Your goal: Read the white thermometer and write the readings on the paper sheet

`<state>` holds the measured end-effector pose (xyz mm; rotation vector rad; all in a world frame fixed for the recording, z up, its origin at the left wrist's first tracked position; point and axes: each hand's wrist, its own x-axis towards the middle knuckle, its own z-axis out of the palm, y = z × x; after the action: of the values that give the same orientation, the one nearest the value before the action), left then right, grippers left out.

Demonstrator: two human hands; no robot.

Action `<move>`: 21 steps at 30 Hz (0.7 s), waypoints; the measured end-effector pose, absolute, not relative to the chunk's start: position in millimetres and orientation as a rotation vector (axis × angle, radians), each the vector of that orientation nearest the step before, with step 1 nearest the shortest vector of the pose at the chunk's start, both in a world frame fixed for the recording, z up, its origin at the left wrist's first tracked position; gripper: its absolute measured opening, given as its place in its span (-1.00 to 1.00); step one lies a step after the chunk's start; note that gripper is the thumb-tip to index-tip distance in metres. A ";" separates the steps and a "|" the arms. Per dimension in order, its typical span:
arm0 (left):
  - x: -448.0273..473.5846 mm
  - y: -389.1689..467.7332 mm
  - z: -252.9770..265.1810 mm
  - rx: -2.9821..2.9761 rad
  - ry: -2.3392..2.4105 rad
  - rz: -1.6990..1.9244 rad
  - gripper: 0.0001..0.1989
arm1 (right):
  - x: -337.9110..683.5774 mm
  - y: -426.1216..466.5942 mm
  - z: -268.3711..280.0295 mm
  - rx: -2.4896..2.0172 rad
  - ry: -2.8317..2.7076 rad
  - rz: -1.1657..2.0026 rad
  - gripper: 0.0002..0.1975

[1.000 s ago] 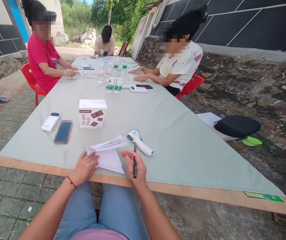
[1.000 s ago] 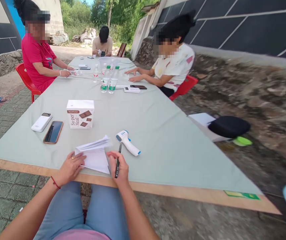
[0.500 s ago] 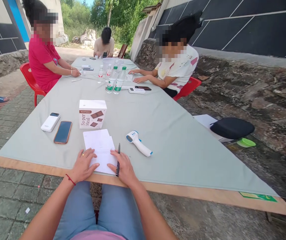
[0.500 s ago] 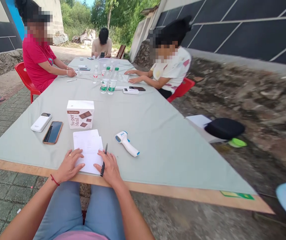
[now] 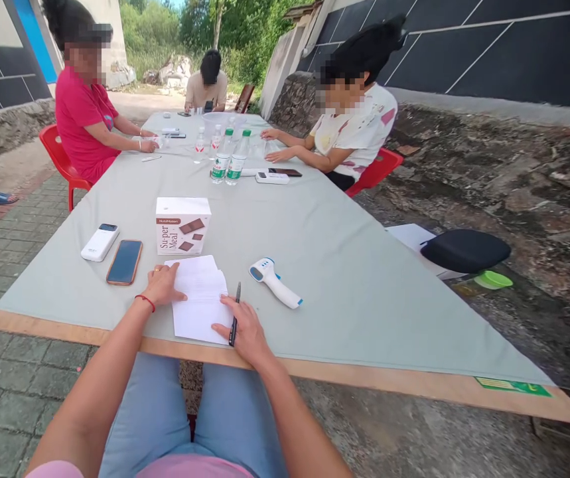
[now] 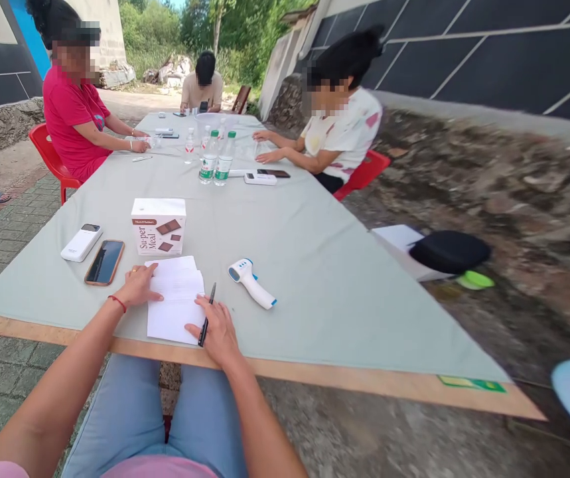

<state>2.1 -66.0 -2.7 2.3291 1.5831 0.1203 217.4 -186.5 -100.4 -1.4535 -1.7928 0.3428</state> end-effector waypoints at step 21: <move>-7.8 -221.5 -18.7 2.237 0.579 1.056 -0.85 | 220.4 -204.9 -74.6 -1.367 -1.310 0.771 -0.72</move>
<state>-7.8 -221.5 -18.7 2.2369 0.5790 1.0556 220.4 -204.9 -74.6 -1.3667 -1.3098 0.7711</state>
